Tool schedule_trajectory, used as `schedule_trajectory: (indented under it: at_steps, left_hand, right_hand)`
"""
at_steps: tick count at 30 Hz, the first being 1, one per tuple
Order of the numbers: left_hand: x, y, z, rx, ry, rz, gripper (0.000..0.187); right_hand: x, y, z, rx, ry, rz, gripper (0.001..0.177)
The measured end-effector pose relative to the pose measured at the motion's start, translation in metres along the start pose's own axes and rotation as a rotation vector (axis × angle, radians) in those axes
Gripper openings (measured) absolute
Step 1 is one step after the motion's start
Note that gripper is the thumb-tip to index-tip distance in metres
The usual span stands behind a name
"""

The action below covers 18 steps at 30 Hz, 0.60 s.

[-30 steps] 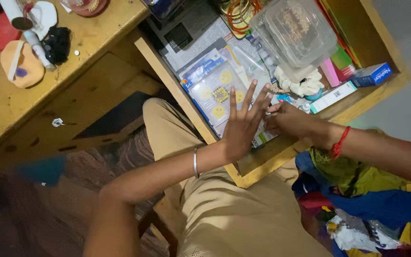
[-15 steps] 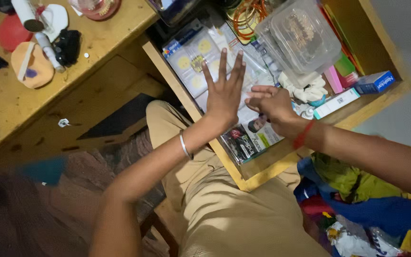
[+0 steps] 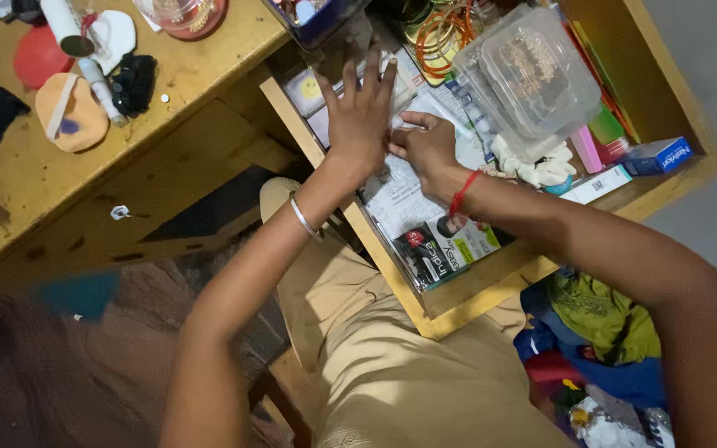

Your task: The person organizes a cluttered drawer by picking up various items, including jewelry, hair accessories, and small containers, and placing them into a more orderly arrangement within the drawer.

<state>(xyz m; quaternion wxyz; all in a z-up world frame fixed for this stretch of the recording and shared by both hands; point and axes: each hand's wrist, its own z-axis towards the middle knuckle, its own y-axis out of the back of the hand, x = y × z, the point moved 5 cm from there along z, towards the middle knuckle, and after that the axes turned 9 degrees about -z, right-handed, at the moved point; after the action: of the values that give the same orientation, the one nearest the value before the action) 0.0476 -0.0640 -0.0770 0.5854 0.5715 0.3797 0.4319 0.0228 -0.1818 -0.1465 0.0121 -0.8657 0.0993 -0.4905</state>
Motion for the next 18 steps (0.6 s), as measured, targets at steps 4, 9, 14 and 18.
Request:
schedule_trajectory:
  at_steps: [4, 9, 14, 18]
  left_hand:
    - [0.0, 0.004, -0.008, -0.171, 0.017, 0.032, 0.1]
    - [0.0, 0.021, -0.012, -0.105, 0.052, 0.094, 0.11]
    - [0.007, 0.034, -0.019, -0.08, 0.059, -0.03, 0.11]
    - [0.015, 0.026, -0.021, 0.027, 0.06, -0.002, 0.112]
  right_hand:
    - [-0.001, -0.005, -0.002, -0.012, -0.009, 0.054, 0.042]
    - [-0.008, -0.01, 0.004, -0.047, -0.042, 0.092, 0.04]
    - [-0.024, -0.021, 0.02, 0.034, -0.032, 0.212, 0.037]
    - [-0.018, -0.018, 0.028, 0.15, -0.047, 0.134, 0.036]
